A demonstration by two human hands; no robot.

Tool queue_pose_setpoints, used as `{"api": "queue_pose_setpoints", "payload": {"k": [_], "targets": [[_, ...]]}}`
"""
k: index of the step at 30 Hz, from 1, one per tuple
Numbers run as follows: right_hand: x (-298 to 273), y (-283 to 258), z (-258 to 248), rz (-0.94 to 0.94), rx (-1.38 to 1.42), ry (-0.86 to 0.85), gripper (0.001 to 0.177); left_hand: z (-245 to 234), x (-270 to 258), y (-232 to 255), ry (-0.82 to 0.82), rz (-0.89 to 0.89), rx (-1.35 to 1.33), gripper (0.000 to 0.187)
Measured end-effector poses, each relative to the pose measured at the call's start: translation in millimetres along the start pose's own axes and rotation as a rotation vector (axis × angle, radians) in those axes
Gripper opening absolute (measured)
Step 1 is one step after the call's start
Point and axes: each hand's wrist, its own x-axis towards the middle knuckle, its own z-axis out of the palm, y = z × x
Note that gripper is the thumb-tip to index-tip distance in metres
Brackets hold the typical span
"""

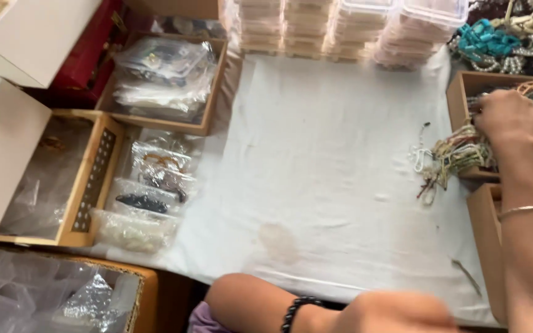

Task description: The recorder is sorting and organizing various pieces of jewelry, including necklaces and bracelets, on a table and placing them into small plastic boxes.

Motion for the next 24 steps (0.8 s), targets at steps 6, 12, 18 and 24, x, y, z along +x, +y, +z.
{"api": "queue_pose_setpoints", "payload": {"k": [6, 12, 18, 24], "targets": [[-39, 23, -61, -0.030, 0.427, 0.505, 0.017, -11, 30, -112, 0.138, -0.169, -0.190, 0.022], [-106, -80, -197, -0.220, 1.028, 0.580, 0.016, 33, -37, -288, 0.215, -0.799, -0.616, 0.054], [-140, -199, -165, -0.669, 1.276, 0.349, 0.023, 37, -57, -299, 0.168, -0.786, -0.655, 0.056], [-154, -223, -133, -0.583, 1.166, 0.342, 0.038, 18, -71, -320, 0.376, -0.892, -0.729, 0.022]]}}
